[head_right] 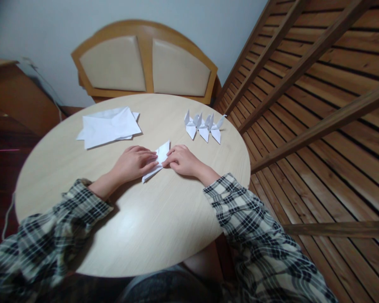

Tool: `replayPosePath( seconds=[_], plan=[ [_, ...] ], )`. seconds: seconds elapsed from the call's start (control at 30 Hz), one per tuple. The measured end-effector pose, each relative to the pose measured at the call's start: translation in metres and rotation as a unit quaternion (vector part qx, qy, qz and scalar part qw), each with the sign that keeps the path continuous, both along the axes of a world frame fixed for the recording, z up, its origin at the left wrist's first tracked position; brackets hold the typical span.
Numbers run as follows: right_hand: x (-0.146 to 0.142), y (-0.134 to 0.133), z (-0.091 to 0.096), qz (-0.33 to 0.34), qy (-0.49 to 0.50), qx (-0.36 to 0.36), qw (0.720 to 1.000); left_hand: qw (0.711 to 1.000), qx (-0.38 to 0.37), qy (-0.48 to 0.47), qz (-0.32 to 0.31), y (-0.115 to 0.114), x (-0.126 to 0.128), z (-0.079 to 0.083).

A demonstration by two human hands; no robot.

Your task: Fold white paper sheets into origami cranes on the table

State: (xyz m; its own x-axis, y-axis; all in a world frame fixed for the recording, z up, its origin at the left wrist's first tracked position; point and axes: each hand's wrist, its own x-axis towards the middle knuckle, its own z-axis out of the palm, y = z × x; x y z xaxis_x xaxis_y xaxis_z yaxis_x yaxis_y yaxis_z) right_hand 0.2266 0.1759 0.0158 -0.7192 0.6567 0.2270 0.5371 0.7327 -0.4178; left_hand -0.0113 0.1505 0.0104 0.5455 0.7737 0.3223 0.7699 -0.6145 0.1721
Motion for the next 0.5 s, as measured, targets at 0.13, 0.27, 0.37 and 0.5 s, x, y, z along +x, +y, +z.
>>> replayPosePath(
  seconds=[0.13,0.27,0.37,0.5],
  plan=[
    [-0.0019,-0.0029,0.0008,0.022,0.004,-0.002,1.000,1.000,-0.004,0.010,-0.007,-0.0018,0.0002,0.0013],
    [-0.0028,-0.0038,0.0003,0.024,0.010,0.006,1.000,0.999,-0.003,0.030,-0.015,-0.0032,0.0010,0.0025],
    [-0.0031,-0.0015,-0.0033,0.026,0.025,0.025,0.999,0.999,0.006,0.036,-0.018,-0.0041,0.0020,0.0023],
    [-0.0018,0.0029,-0.0087,0.024,0.038,0.054,0.998,0.999,0.011,0.046,-0.017,-0.0051,0.0038,0.0013]
  ],
)
